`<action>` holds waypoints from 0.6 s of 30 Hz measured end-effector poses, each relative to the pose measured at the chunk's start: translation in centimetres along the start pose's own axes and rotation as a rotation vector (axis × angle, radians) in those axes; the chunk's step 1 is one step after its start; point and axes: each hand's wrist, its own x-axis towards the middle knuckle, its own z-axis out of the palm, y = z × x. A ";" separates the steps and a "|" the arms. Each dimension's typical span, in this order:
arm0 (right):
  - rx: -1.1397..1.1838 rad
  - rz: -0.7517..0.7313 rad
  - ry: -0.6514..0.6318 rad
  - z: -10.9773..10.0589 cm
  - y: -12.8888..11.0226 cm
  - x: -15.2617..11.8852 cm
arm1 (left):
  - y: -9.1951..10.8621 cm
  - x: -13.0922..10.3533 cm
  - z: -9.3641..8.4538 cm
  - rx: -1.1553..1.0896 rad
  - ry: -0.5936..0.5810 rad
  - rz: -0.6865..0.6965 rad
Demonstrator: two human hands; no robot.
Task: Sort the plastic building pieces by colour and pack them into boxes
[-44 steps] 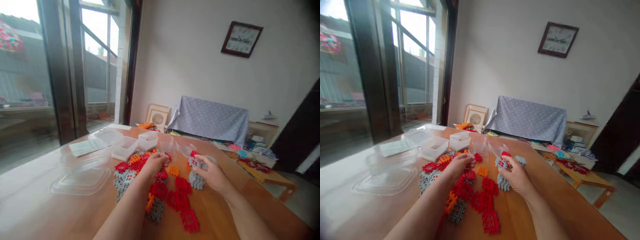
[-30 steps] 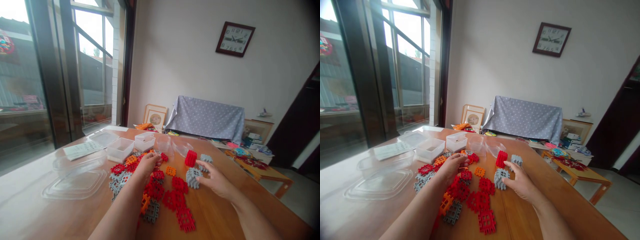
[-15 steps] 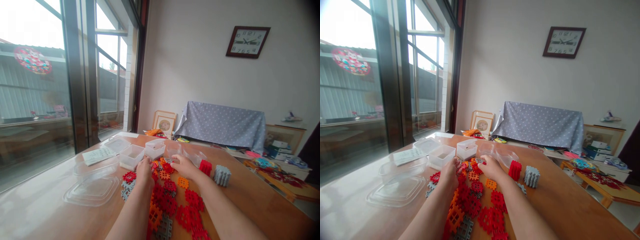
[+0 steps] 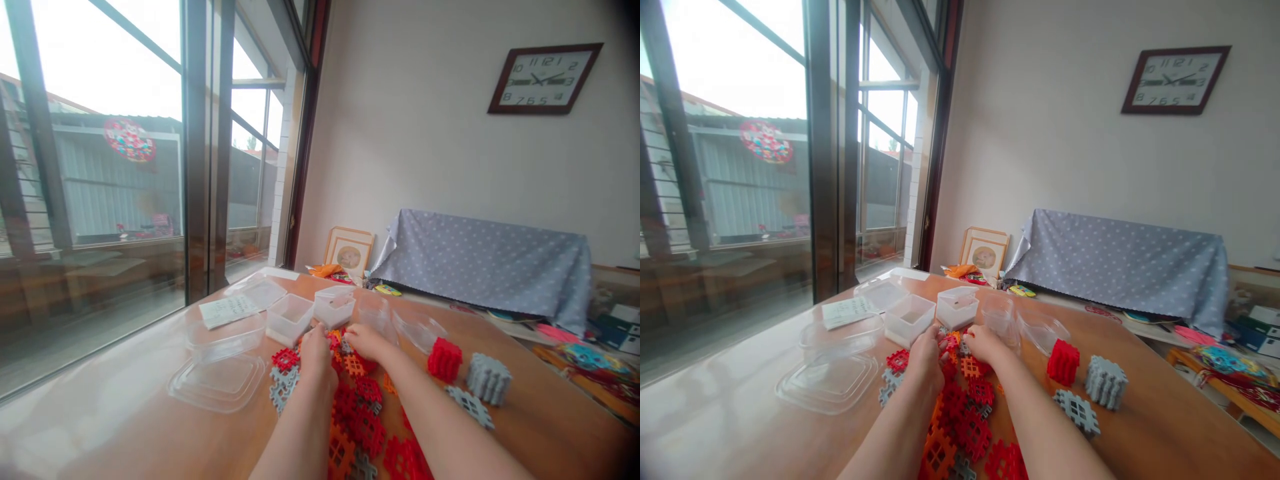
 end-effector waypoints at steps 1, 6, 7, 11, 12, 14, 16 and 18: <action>0.017 0.012 -0.008 -0.1 0.2 -0.5 | 0.0 -0.1 0.0 -0.010 -0.004 -0.009; 0.133 0.082 -0.044 -1.3 1.0 -2.6 | 0.2 -0.6 0.1 -0.083 -0.008 -0.043; 0.155 0.091 -0.040 -1.5 1.2 -2.8 | 0.3 -0.7 0.1 -0.095 -0.001 -0.043; 0.186 0.059 0.023 -1.7 1.0 -2.2 | 0.8 -0.5 -0.1 -0.144 0.058 -0.034; 0.184 0.035 0.033 -1.5 0.7 -1.8 | 0.9 -0.5 -0.2 -0.158 0.082 -0.027; 0.174 -0.024 0.041 -0.9 -0.2 -0.9 | 1.3 -0.3 -0.4 -0.182 0.132 -0.007; 0.157 -0.091 0.047 -0.2 -1.5 0.1 | 1.6 -0.1 -0.7 -0.200 0.171 0.016; 0.128 -0.144 0.041 0.5 -2.9 1.1 | 1.8 0.0 -0.8 -0.210 0.192 0.033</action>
